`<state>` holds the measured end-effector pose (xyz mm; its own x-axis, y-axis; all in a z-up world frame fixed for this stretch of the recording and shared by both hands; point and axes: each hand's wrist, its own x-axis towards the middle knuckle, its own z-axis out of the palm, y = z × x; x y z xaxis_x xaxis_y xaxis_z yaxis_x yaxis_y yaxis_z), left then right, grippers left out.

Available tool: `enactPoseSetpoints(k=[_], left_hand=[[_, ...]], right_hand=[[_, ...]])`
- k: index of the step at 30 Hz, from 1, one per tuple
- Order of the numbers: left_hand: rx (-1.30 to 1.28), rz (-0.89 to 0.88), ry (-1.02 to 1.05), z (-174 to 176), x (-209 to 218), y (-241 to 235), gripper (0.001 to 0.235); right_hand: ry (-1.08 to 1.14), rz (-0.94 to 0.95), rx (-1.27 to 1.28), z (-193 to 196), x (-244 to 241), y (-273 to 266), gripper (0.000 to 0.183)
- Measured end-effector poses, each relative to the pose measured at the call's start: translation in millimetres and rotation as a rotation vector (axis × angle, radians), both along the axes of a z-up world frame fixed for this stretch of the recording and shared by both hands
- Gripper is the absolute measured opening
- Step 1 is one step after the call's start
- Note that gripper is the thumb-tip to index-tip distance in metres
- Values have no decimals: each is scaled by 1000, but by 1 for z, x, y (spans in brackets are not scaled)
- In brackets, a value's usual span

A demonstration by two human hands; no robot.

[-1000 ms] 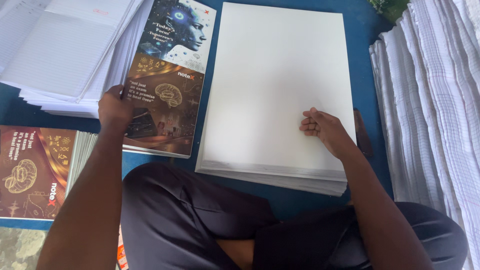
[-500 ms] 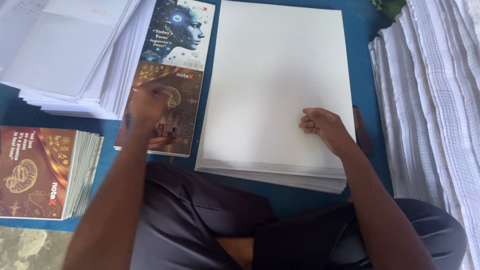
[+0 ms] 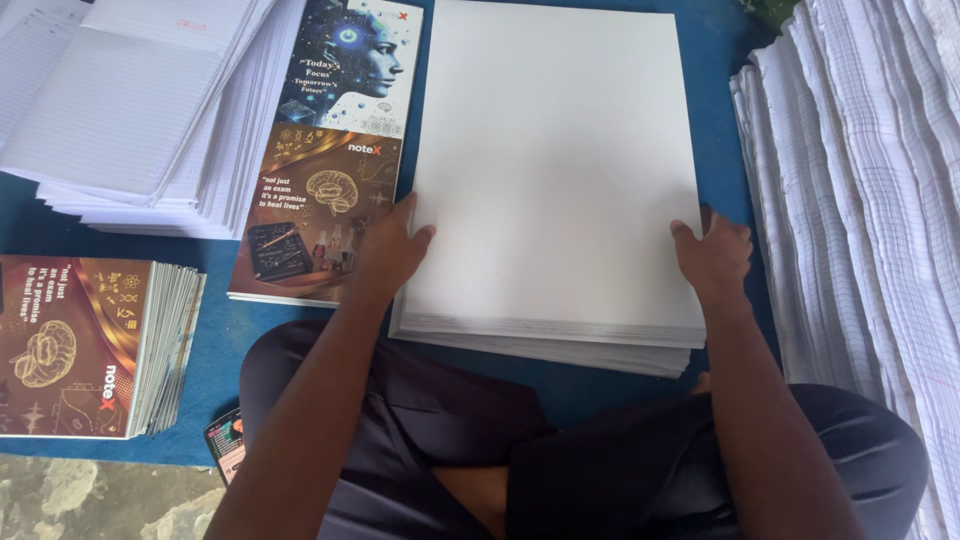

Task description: The person sits on the floor and stacks notebooks by hand. They align the edges, flip the stack, and place it on a larger white sheet, then repeat the process with another stack.

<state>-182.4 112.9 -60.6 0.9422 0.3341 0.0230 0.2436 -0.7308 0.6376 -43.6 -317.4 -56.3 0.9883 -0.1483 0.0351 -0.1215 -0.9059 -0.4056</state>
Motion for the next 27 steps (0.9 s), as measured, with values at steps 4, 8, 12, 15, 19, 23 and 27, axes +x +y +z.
enactPoseSetpoints(k=[4,8,12,15,19,23,27], left_hand=[[1,7,-22,1,-1,-4,62],[22,13,-40,-1,-2,-6,60],[24,15,-43,-6,-2,-6,60],[31,8,-48,-10,0,-5,60],[15,4,-16,-11,1,-3,62],[-86,22,-114,-8,1,-2,60],[-155,122,-113,-1,2,5,58]], right_hand=[[237,-35,-73,8,2,4,75],[284,-21,-63,20,1,7,73],[189,9,-44,41,-8,2,66],[124,16,62,64,-18,4,48],[191,-73,367,96,-29,15,44],[282,-177,463,110,-27,15,48],[343,-208,812,104,-15,4,49]])
